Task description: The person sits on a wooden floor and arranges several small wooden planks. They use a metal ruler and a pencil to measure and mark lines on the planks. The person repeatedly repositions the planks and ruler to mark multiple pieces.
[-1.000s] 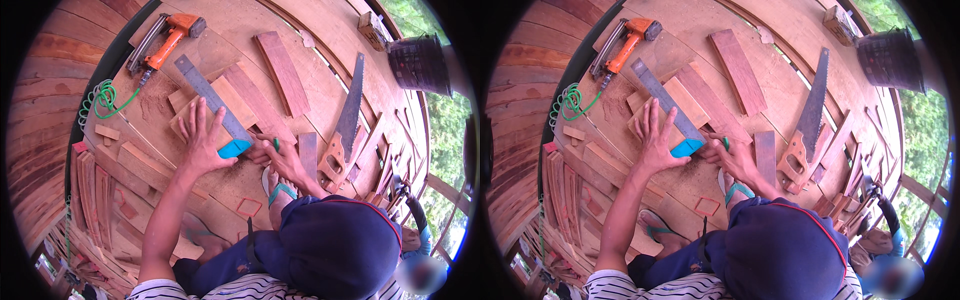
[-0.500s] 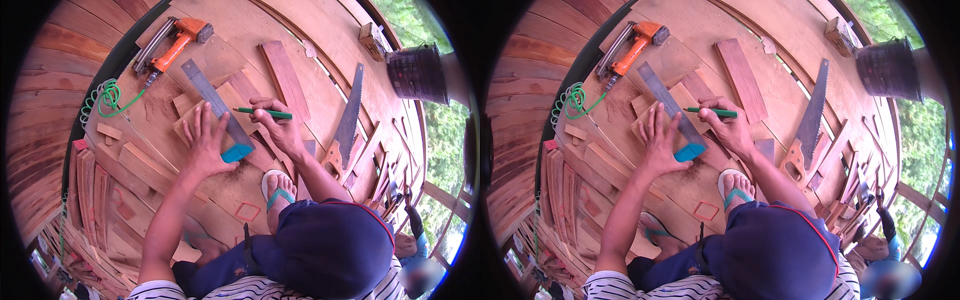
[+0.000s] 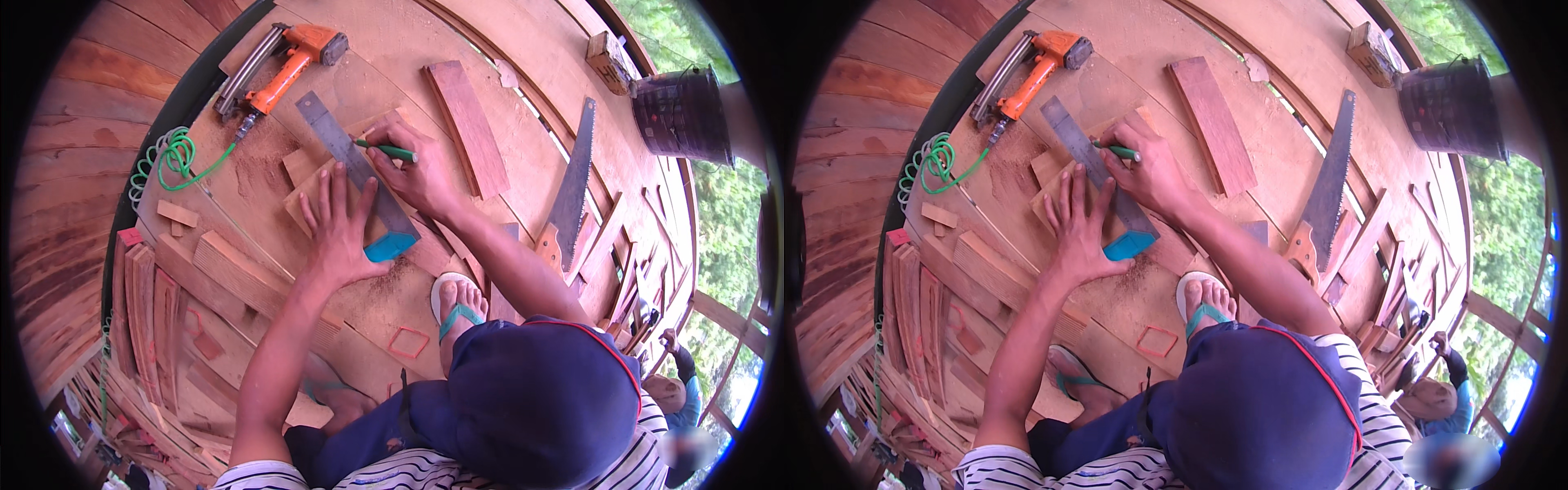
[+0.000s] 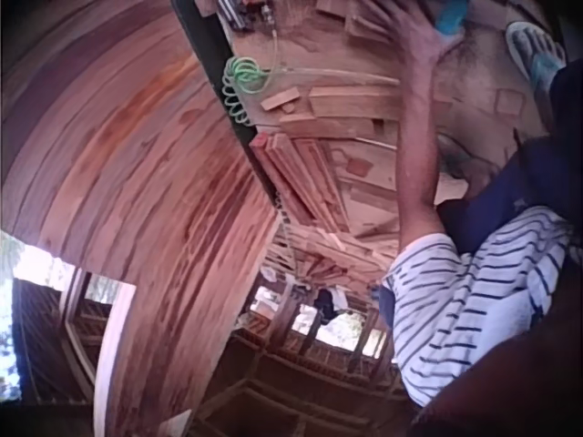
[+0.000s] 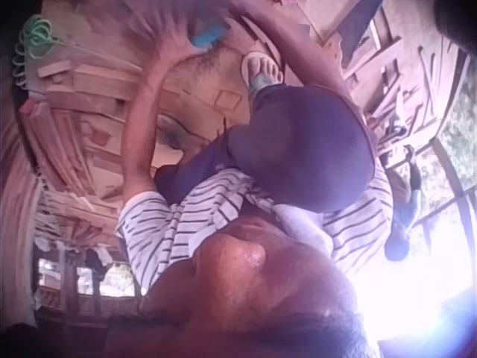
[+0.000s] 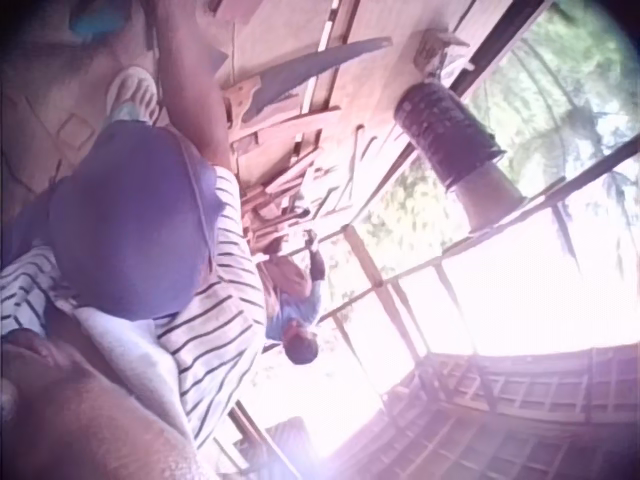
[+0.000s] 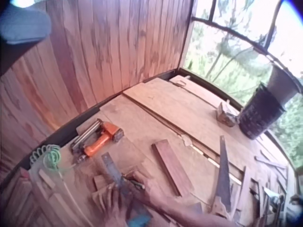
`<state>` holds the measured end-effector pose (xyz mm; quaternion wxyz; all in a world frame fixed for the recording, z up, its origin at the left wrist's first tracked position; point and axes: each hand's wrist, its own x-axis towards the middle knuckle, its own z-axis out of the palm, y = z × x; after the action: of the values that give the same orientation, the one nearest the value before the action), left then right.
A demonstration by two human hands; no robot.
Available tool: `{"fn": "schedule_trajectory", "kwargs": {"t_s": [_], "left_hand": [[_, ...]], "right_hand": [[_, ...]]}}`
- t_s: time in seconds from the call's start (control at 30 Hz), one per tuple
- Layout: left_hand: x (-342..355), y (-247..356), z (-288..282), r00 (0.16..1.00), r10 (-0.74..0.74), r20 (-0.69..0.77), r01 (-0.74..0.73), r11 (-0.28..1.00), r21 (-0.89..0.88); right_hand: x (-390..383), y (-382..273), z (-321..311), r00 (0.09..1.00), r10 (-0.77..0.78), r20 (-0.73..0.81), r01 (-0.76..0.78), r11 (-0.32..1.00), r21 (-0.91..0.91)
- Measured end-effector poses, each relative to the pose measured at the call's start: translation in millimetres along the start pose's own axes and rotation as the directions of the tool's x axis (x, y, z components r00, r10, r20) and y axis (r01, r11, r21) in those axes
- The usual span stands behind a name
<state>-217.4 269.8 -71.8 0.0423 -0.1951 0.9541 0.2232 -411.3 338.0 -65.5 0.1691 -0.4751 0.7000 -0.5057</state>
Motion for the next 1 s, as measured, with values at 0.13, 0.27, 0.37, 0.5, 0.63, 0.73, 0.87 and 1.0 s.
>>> {"fn": "schedule_trajectory", "kwargs": {"t_s": [0.13,0.27,0.37,0.5,0.63,0.73,0.87,1.0], "left_hand": [[0.8,1.4,-3.1,1.0,-0.009,0.021,0.009,1.0,-0.006],[-1.8,2.1,-6.1,0.999,-0.024,0.034,0.025,1.0,-0.02],[-2.4,1.1,-8.4,0.999,-0.029,0.034,0.031,0.999,-0.034],[-2.0,0.6,-4.1,1.0,-0.017,0.017,0.017,0.999,-0.037],[1.9,3.2,-6.9,0.999,-0.029,0.038,0.03,0.999,-0.016],[-0.9,1.1,-7.1,0.998,-0.045,0.048,0.046,0.999,-0.008],[-1.1,2.4,-12.1,0.997,-0.013,0.071,0.017,0.999,-0.048],[-2.1,4.1,-15.6,0.995,-0.014,0.102,0.013,1.0,0.004]], "right_hand": [[6.7,1.8,2.5,0.991,-0.131,0.023,0.133,0.984,-0.115],[-9.9,-9.6,-11.2,0.992,-0.043,0.117,0.055,0.994,-0.099],[-39.6,-21.0,-28.7,0.984,-0.013,0.18,0.033,0.994,-0.108],[-62.8,-28.4,-36.7,0.981,-0.005,0.192,0.026,0.994,-0.108],[-28.2,-17.0,-19.0,0.989,-0.042,0.144,0.057,0.993,-0.103],[-8.8,-15.8,-10.8,0.989,-0.027,0.148,0.039,0.996,-0.081],[-49.8,-19.5,-39.7,0.969,0.025,0.244,0.002,0.994,-0.111],[-110.3,-51.1,-72.1,0.873,0.357,0.332,-0.268,0.92,-0.286]]}}
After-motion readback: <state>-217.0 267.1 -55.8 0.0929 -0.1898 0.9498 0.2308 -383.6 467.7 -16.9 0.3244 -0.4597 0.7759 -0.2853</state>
